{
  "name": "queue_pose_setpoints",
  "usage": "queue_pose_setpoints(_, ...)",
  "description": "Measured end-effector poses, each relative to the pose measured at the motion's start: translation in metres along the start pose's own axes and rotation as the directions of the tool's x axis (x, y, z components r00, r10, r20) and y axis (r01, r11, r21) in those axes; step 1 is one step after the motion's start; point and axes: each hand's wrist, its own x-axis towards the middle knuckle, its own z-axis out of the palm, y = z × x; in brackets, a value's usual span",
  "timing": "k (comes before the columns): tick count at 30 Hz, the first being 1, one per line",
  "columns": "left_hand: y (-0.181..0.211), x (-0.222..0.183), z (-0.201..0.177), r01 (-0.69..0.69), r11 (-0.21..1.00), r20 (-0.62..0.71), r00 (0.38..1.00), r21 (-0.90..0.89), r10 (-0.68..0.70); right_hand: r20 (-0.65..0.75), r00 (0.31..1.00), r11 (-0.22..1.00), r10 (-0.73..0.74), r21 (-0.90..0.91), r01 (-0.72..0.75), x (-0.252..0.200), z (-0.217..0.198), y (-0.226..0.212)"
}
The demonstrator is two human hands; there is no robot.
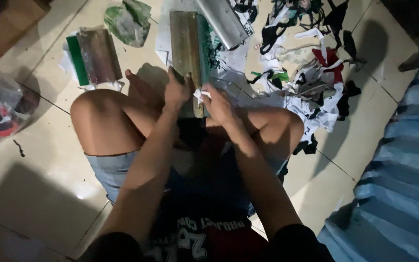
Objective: Cleaning ink off a screen printing squeegee using small pieces of cloth while sitting on the floor.
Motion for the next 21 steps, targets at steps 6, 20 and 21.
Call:
queue_pose_setpoints(6, -0.018, 0.013, 0.001, -0.14, 0.986, 0.061, 0.987, -0.088, 0.146, -0.112, 0.994, 0.986, -0.008, -0.165, -0.011, 0.059, 0.038, 0.045)
queue_pose_setpoints(20, -0.017, 0.01, 0.003, -0.101, 0.987, 0.049, 0.993, -0.127, 0.107, -0.08, 0.97, 0.951, -0.228, -0.232, 0.204, 0.032, 0.02, -0.003)
queue_pose_setpoints(21, -0.017, 0.015, 0.001, -0.104, 0.986, 0.047, 0.993, -0.128, 0.111, -0.082, 0.97, 0.95, -0.231, -0.234, 0.206, 0.036, 0.033, 0.007)
